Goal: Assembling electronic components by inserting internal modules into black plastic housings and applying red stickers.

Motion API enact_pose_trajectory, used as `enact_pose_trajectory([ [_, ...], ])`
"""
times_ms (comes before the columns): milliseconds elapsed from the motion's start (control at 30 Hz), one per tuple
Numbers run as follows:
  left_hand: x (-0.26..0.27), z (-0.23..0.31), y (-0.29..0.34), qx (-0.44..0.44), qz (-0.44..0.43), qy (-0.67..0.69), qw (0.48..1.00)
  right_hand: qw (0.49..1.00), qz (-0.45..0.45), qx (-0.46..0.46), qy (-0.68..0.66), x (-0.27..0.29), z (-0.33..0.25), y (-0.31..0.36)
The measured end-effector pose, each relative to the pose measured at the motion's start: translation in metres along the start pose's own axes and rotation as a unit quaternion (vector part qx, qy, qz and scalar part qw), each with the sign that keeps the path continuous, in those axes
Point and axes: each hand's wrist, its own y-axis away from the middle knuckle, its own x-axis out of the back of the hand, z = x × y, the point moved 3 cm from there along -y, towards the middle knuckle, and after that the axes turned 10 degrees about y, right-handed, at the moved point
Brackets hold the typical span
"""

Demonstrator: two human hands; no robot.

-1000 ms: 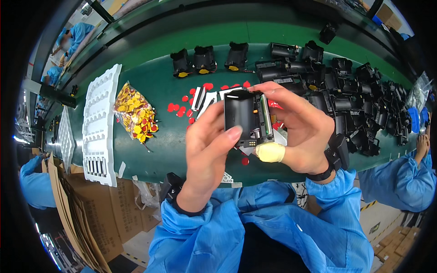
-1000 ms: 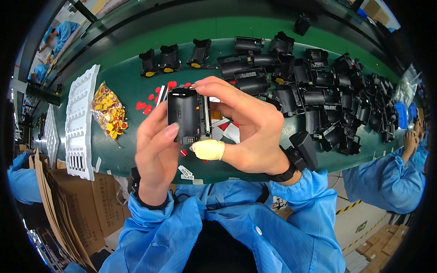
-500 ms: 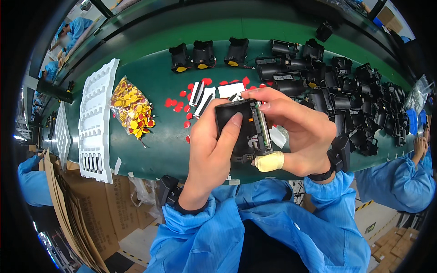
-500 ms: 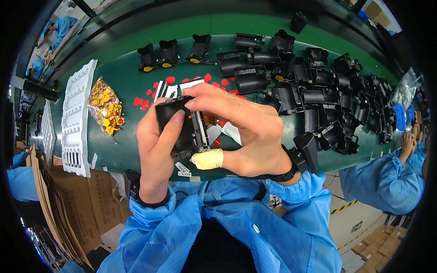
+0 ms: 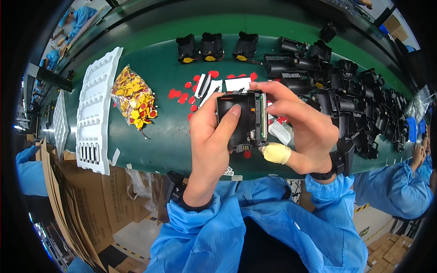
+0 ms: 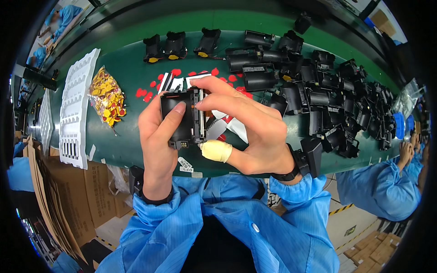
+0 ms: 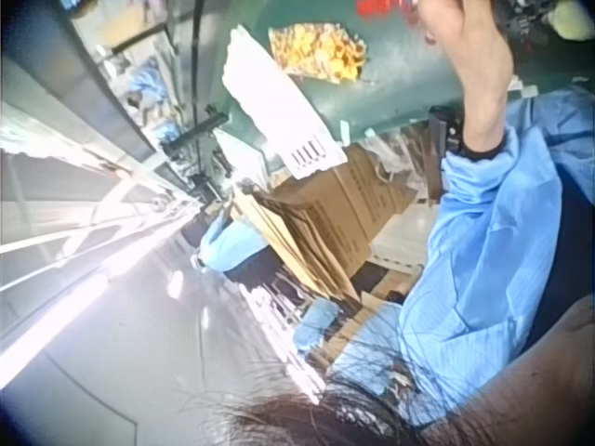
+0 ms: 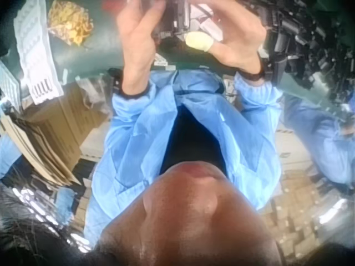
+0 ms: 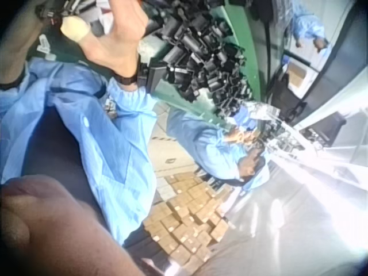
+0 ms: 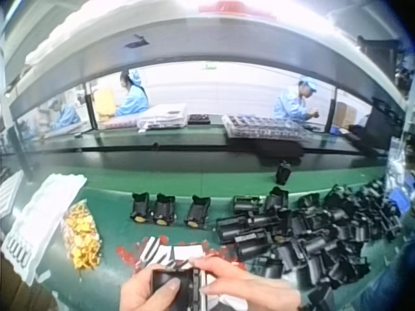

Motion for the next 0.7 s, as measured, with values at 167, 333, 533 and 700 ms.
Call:
enact_pose_trajectory([
  [167,-0.001,0.002,0.003,-0.025,0.004,-0.004,1.0,0.999,-0.034,-0.008,0.005,-0.001,-0.003,0.0],
  [333,0.005,0.005,0.002,-0.027,-0.017,-0.113,0.993,0.997,-0.04,0.021,0.055,0.001,-0.005,0.001],
  [533,0.01,0.007,0.003,-0.024,-0.018,-0.139,0.99,0.994,-0.062,0.059,0.065,-0.002,-0.006,-0.002],
  [700,0.012,0.005,0.003,-0.078,-0.006,-0.24,0.968,0.989,-0.074,0.046,0.122,-0.005,-0.006,0.004],
])
